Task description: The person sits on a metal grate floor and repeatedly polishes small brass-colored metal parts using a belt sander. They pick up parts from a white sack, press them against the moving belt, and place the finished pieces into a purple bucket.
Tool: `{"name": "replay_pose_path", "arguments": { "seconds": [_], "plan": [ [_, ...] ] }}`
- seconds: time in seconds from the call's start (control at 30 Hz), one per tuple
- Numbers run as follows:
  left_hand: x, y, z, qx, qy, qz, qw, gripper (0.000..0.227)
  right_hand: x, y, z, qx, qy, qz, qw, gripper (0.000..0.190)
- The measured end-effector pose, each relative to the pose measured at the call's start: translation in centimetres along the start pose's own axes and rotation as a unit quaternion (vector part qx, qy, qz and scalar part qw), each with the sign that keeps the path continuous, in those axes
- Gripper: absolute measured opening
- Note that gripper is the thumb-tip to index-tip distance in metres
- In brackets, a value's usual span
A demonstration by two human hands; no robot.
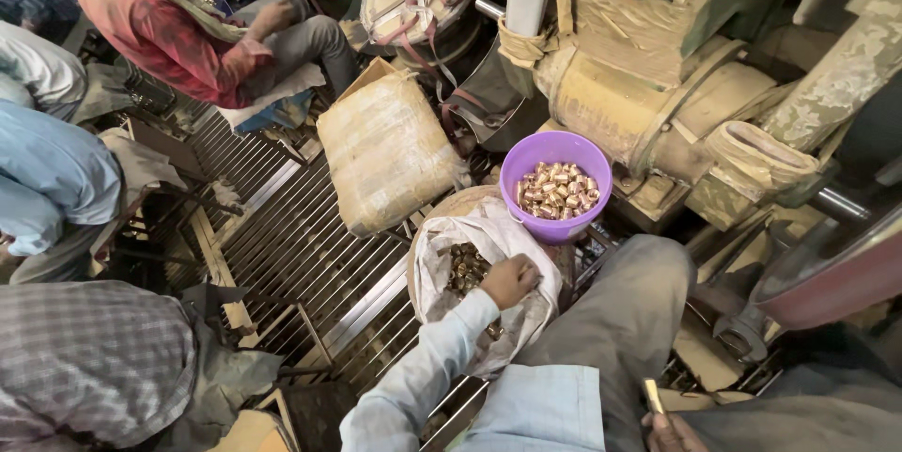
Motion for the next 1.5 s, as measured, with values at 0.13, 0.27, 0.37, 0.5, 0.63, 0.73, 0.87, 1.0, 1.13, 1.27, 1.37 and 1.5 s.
{"name": "replay_pose_path", "arguments": {
  "seconds": [0.13,0.27,0.37,0.5,0.63,0.73,0.87,1.0,1.13,1.27,1.37,1.5],
  "plan": [
    [0.8,2.0,-1.5,-0.006,0.016,-0.068,0.998,0.030,-0.4,-0.5,0.4,0.038,0.020,0.034,0.999,0.041],
    [1.2,4.2,-1.5,-0.058,0.056,-0.003,0.997,0.034,0.6,2.4,1.0,-0.143,0.024,0.107,0.984,0.032],
    [1.5,5.1,-0.9,-0.049,0.058,0.137,0.988,0.033,1.2,3.2,0.2,-0.206,0.032,0.068,0.976,0.027],
    [3.3,7.5,-1.3,-0.166,0.148,0.277,0.935,0.033,0.1,1.9,-0.3,-0.097,0.001,0.058,0.994,0.027],
    [2.4,7.1,-2.0,-0.148,0.041,0.291,0.944,0.032,0.8,2.5,0.4,-0.081,0.021,0.039,0.996,0.024],
    [3.8,6.8,-1.9,-0.170,0.045,0.336,0.926,0.037,1.0,3.2,0.0,-0.117,0.024,0.028,0.992,0.025],
    [3.8,7.1,-1.9,-0.245,0.023,0.284,0.927,0.056,1.0,3.6,-0.1,-0.102,-0.004,-0.002,0.995,0.023],
    [2.6,6.5,-1.7,-0.220,-0.004,0.354,0.909,0.039,0.5,3.7,-0.3,-0.072,-0.030,-0.025,0.997,0.021],
    [2.4,7.1,-1.4,-0.258,0.025,0.315,0.913,0.031,-0.1,2.5,-0.5,0.039,-0.071,-0.008,0.997,0.020],
    [1.8,6.3,-1.1,-0.269,0.006,0.309,0.912,0.027,0.5,4.0,-0.3,-0.023,-0.044,-0.006,0.999,0.022],
    [1.5,5.8,-1.5,-0.285,0.026,0.296,0.911,0.025,1.0,5.0,-0.2,-0.056,-0.022,-0.041,0.997,0.022],
    [0.5,5.0,-1.9,-0.286,0.021,0.288,0.914,0.028,1.3,5.6,0.3,-0.080,-0.020,-0.016,0.996,0.022]
  ]
}}
Point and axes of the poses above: each hand's wrist, its own z-axis towards the middle knuckle, its own x-axis out of the palm, y = z × x, the point moved 7 cm from there along z, towards the middle knuckle, and after that the axes turned 7 degrees about y, right-handed, at the moved point
